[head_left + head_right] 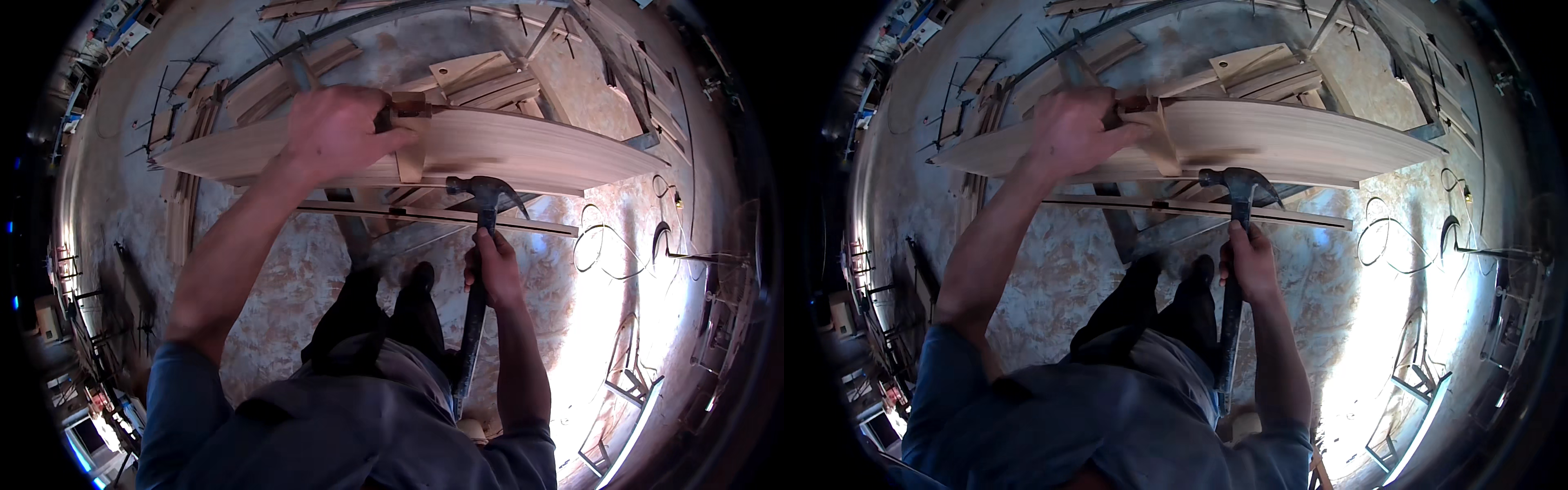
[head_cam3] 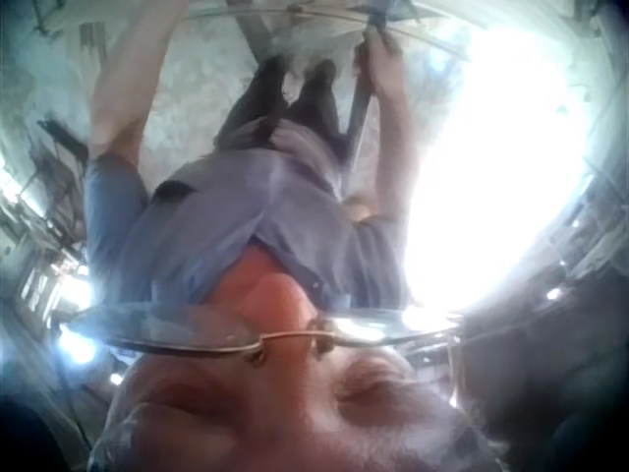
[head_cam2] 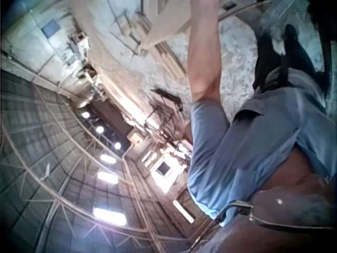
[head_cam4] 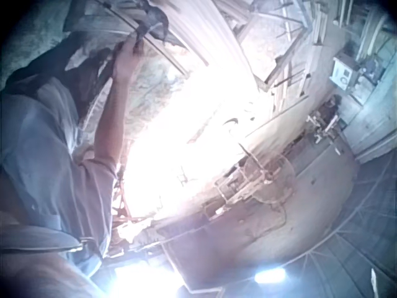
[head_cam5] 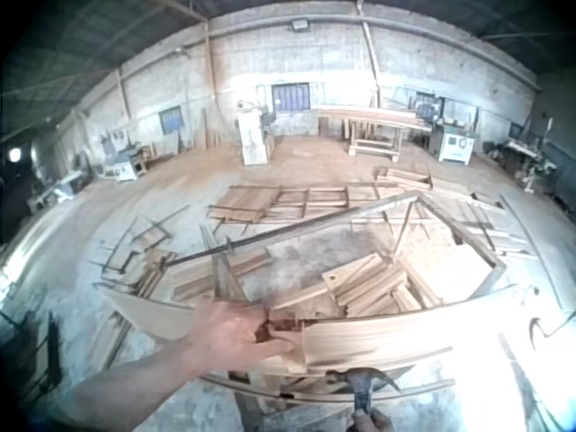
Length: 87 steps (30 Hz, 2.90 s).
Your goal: The person assembles a wooden structure by hammering nails into wooden planks and supports. They use a hammer to secure the pieces together, occasionally using a wooden block to protect the wood surface. The person works on a partially assembled frame, adding and adjusting components to build the structure.
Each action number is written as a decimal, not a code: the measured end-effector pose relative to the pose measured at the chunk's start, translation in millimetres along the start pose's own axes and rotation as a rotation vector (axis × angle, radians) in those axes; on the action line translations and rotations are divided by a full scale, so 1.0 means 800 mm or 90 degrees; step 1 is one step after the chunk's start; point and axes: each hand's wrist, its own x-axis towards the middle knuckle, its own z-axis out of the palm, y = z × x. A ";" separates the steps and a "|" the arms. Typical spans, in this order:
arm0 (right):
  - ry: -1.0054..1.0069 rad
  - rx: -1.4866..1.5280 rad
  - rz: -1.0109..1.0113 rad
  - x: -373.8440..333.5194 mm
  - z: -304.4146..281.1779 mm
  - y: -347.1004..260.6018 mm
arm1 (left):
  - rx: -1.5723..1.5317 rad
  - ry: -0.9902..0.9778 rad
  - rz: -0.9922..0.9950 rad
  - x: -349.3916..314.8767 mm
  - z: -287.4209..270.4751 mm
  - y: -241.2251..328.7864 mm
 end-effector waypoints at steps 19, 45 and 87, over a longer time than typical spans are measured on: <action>0.030 0.127 0.024 0.028 0.067 0.043 | -0.030 0.046 0.089 -0.009 0.006 0.002; 0.022 0.174 0.031 0.031 0.068 0.049 | 0.035 0.032 0.046 -0.005 0.005 0.002; 0.137 -0.537 -0.307 0.025 0.159 0.114 | 0.085 0.052 0.050 -0.004 0.012 -0.005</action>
